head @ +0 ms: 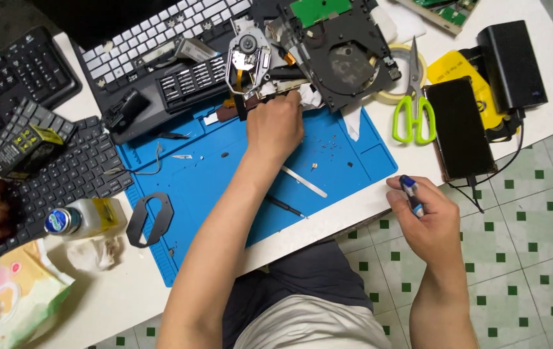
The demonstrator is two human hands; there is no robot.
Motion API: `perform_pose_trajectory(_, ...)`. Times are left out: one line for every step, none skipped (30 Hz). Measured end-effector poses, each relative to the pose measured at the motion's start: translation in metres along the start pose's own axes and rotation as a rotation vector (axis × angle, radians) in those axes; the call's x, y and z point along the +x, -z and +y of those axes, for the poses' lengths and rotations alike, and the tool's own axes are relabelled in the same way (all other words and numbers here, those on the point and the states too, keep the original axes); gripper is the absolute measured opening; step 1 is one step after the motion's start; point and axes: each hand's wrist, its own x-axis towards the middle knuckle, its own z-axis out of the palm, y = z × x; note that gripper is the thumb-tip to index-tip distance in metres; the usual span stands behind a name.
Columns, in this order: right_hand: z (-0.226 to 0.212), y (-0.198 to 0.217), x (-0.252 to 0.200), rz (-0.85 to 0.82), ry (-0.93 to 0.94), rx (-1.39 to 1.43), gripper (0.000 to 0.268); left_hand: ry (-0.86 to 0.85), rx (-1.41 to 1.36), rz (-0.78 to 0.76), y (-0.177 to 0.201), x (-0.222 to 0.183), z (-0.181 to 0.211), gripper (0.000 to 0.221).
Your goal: Cleaning a circuit board with a toothbrush and wiping down the work mat with a cloth.
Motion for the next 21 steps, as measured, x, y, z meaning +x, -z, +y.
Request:
perform_pose_trajectory(0.0, -0.001, -0.002, -0.004, 0.001, 0.003, 0.01, 0.004, 0.003, 0.0, 0.003, -0.002, 0.0, 0.009)
perform_pose_trajectory(0.0, -0.002, -0.003, -0.018, -0.007, 0.001, 0.01, 0.011, -0.029, -0.011, 0.007, -0.003, 0.001, 0.01)
perform_pose_trajectory(0.0, -0.003, -0.004, -0.032, -0.015, -0.001, 0.011, 0.018, -0.061, -0.022, 0.01, -0.003, 0.002, 0.01)
perform_pose_trajectory(0.001, -0.003, -0.005, -0.032, -0.014, 0.0, 0.011, 0.018, -0.06, -0.021, 0.008, -0.003, 0.0, 0.01)
perform_pose_trajectory(0.001, -0.003, -0.006, -0.037, -0.019, -0.007, 0.011, 0.021, -0.073, -0.013, 0.006, -0.003, -0.001, 0.013)
perform_pose_trajectory(0.002, -0.003, -0.007, -0.043, -0.024, -0.015, 0.011, 0.023, -0.086, -0.003, 0.004, -0.003, -0.003, 0.016)
perform_pose_trajectory(0.004, -0.002, -0.009, -0.042, -0.022, -0.015, 0.011, 0.022, -0.086, -0.001, 0.005, -0.003, -0.004, 0.016)
perform_pose_trajectory(0.006, -0.001, -0.01, -0.047, -0.031, -0.023, 0.011, 0.022, -0.072, 0.003, 0.006, -0.004, -0.004, 0.02)
perform_pose_trajectory(0.008, 0.0, -0.011, -0.052, -0.04, -0.031, 0.011, 0.021, -0.059, 0.007, 0.007, -0.005, -0.005, 0.023)
perform_pose_trajectory(0.008, 0.0, -0.012, -0.051, -0.039, -0.031, 0.011, 0.021, -0.058, 0.008, 0.01, -0.007, -0.006, 0.023)
perform_pose_trajectory(0.009, 0.0, -0.013, -0.052, -0.049, -0.036, 0.011, 0.03, -0.06, 0.022, 0.013, -0.009, -0.008, 0.024)
perform_pose_trajectory(0.01, 0.0, -0.014, -0.051, -0.059, -0.04, 0.01, 0.038, -0.062, 0.035, 0.016, -0.01, -0.009, 0.025)
perform_pose_trajectory(0.011, 0.001, -0.014, -0.049, -0.058, -0.04, 0.01, 0.036, -0.061, 0.036, 0.021, -0.011, -0.009, 0.025)
perform_pose_trajectory(0.013, 0.001, -0.014, -0.054, -0.061, -0.033, 0.01, 0.056, -0.121, 0.099, 0.027, -0.012, -0.009, 0.022)
perform_pose_trajectory(0.014, 0.002, -0.014, -0.059, -0.064, -0.026, 0.01, 0.075, -0.181, 0.162, 0.032, -0.013, -0.009, 0.02)
perform_pose_trajectory(0.014, 0.0, -0.014, -0.057, -0.062, -0.026, 0.01, 0.073, -0.181, 0.164, 0.032, -0.014, -0.011, 0.02)
perform_pose_trajectory(0.014, -0.002, -0.015, -0.059, -0.073, -0.018, 0.01, 0.084, -0.289, 0.205, 0.031, -0.015, -0.014, 0.017)
perform_pose_trajectory(0.014, -0.003, -0.015, -0.061, -0.084, -0.009, 0.01, 0.096, -0.398, 0.245, 0.031, -0.015, -0.016, 0.016)
perform_pose_trajectory(0.015, -0.003, -0.014, -0.059, -0.082, -0.009, 0.01, 0.093, -0.398, 0.248, 0.032, -0.015, -0.014, 0.016)
perform_pose_trajectory(0.015, -0.003, -0.013, -0.066, -0.087, -0.004, 0.01, 0.131, -0.538, 0.28, 0.034, -0.016, -0.012, 0.013)
perform_pose_trajectory(0.015, -0.003, -0.012, -0.072, -0.092, 0.002, 0.01, 0.168, -0.679, 0.312, 0.036, -0.018, -0.011, 0.01)
